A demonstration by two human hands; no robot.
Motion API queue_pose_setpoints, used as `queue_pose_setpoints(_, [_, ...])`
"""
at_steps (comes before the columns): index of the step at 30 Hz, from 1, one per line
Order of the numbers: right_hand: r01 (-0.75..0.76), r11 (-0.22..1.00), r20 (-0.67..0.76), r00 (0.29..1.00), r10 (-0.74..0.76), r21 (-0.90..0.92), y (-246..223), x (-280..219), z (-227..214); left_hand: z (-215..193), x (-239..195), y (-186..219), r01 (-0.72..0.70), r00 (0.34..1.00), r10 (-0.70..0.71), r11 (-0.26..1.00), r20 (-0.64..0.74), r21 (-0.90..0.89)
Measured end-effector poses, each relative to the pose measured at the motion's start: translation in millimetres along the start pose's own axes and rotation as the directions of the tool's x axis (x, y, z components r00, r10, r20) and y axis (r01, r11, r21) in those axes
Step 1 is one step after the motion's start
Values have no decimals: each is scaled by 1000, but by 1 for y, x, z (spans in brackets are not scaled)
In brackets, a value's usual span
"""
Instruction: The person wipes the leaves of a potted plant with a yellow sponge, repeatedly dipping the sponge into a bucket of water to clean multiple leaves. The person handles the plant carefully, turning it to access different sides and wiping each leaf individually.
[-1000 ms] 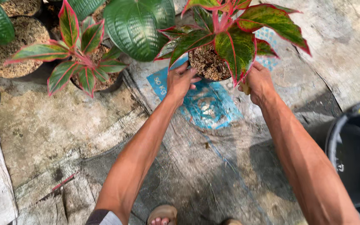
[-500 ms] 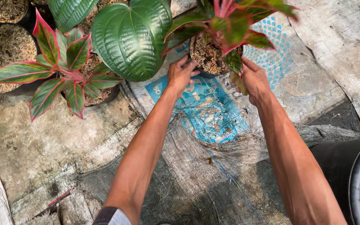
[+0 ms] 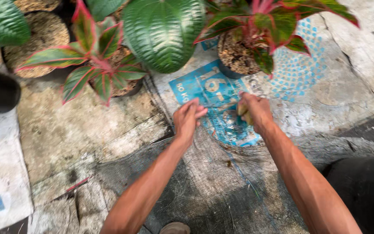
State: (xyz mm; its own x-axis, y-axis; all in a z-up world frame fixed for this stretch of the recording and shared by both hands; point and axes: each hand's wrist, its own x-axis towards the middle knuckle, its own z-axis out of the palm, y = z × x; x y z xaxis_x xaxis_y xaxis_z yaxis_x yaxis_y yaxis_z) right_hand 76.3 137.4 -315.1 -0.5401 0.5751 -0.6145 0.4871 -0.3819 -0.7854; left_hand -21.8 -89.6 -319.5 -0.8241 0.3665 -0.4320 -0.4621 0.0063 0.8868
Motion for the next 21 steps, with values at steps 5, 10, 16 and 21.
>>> queue_pose_setpoints(5, [280, 934, 303, 930, -207, -222, -5, -9, 87, -98, -18, -18, -95, 845, -30, 974, -534, -206])
queue_pose_setpoints(10, [368, 902, 481, 847, -226, -225, -53, -43, 181, -215, 33, 33, -308, 767, 24, 891, -641, -335])
queue_pose_setpoints(16, [203, 976, 544, 829, -131, -76, -78, -52, 261, -270, 89, 104, -206, 905, 59, 927, -422, -312])
queue_pose_setpoints(21, [247, 969, 473, 851, -227, 21, -67, -41, 283, -257, 92, 111, -315, 915, 258, 938, -311, -147])
